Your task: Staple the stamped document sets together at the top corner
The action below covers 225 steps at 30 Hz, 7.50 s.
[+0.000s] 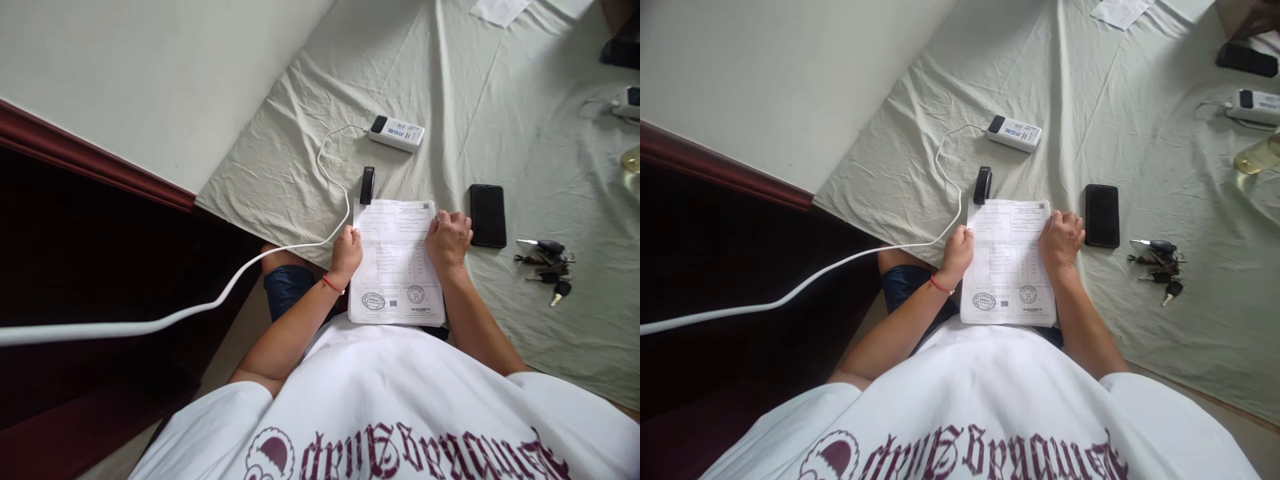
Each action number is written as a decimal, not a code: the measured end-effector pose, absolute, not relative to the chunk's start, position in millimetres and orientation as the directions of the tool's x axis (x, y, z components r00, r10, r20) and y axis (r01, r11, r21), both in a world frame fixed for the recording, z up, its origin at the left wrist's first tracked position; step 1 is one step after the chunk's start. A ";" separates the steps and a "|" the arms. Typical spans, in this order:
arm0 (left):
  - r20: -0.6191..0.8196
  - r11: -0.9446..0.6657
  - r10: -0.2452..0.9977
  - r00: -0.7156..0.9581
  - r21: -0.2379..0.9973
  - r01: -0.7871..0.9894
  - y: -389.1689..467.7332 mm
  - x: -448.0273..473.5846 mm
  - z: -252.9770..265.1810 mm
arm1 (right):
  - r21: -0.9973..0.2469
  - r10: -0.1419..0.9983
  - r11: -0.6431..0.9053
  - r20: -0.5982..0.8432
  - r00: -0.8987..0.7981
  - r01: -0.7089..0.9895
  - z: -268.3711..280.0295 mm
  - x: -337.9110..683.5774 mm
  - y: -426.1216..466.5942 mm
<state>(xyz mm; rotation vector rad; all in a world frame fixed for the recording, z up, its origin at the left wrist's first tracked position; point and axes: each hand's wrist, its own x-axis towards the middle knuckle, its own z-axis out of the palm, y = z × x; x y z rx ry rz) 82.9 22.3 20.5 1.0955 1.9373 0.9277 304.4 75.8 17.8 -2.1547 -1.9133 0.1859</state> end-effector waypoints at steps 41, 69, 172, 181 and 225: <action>-0.244 0.390 0.887 -0.391 0.850 0.355 30.7 79.3 6.3 | -0.304 0.969 -0.242 -0.115 0.217 0.921 30.2 313.8 104.5; -0.298 0.368 0.919 -0.259 0.884 0.287 1.8 70.0 13.9 | -0.366 0.991 0.045 0.131 0.004 0.930 26.5 306.5 110.1; -0.418 0.370 0.905 -0.081 0.677 0.636 53.9 54.3 37.1 | -0.266 0.750 0.654 0.346 -0.563 0.708 5.5 227.4 121.6; -0.406 0.383 0.907 -0.113 0.681 0.624 49.7 60.5 36.9 | -0.220 0.775 0.631 0.221 -0.592 0.744 10.2 228.2 113.2; -0.396 0.401 0.907 -0.145 0.916 0.006 -27.2 44.3 30.4 | -0.839 0.935 -0.353 -0.310 0.171 0.413 21.2 364.8 -18.9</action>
